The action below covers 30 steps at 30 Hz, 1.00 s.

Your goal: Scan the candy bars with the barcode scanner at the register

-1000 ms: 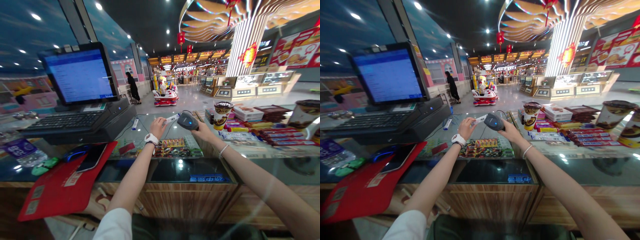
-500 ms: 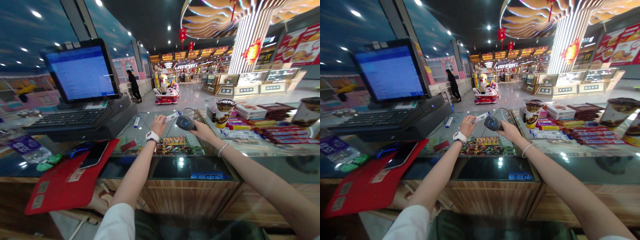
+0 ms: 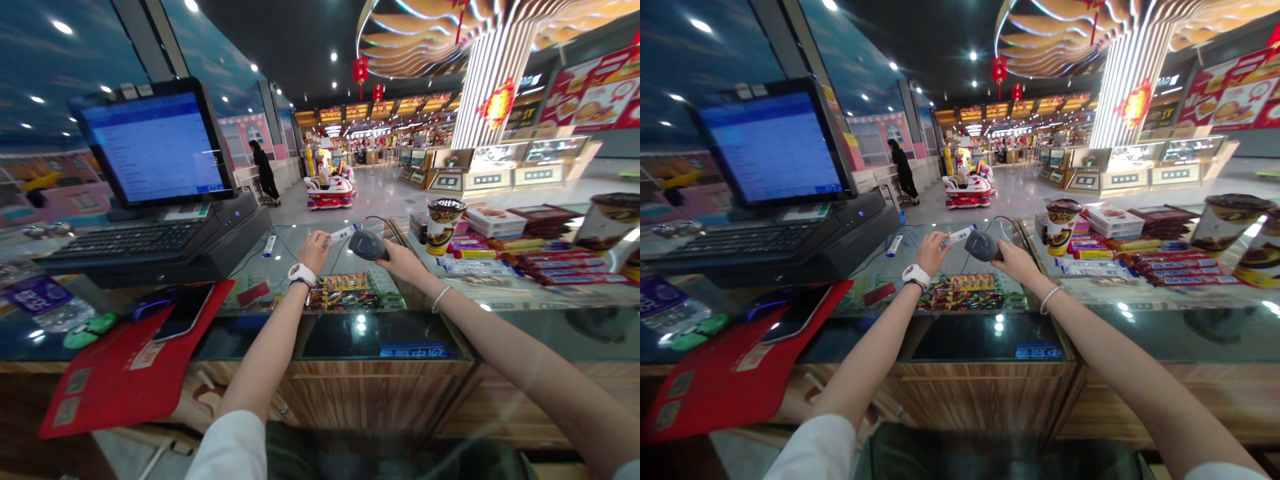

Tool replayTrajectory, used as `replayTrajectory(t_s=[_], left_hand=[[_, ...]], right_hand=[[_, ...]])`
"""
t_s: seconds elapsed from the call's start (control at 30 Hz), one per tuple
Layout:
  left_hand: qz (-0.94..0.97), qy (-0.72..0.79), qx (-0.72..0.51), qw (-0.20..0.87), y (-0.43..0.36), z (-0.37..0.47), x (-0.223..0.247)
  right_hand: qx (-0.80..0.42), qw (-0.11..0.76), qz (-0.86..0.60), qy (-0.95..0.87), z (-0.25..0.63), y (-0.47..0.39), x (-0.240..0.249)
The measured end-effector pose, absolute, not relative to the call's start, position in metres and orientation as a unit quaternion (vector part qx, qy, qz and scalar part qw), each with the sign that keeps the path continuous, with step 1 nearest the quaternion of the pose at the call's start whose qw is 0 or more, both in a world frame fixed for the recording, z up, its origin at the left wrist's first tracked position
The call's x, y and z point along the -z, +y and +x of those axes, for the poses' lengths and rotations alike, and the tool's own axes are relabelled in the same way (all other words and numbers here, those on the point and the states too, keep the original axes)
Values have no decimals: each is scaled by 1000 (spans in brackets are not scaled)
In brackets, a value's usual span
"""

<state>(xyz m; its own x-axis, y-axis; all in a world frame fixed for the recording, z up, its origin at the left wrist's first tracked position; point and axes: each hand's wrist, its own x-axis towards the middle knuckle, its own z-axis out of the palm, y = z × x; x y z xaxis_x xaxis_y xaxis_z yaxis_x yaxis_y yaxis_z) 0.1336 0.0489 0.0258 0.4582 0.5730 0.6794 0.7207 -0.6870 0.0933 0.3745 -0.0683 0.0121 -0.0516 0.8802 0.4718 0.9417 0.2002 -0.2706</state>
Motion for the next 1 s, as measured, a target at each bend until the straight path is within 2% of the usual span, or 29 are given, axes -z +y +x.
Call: replayTrajectory(t_s=[0.37,0.7,1.0], left_hand=[[-850,-382,346,107,46,135,-28],[-857,-367,346,108,40,139,-31],[-863,-350,348,109,36,142,-30]], right_hand=[[49,330,-557,-761,382,-63,-4],[65,235,-513,-823,388,-55,7],[35,207,-516,-830,396,-49,14]])
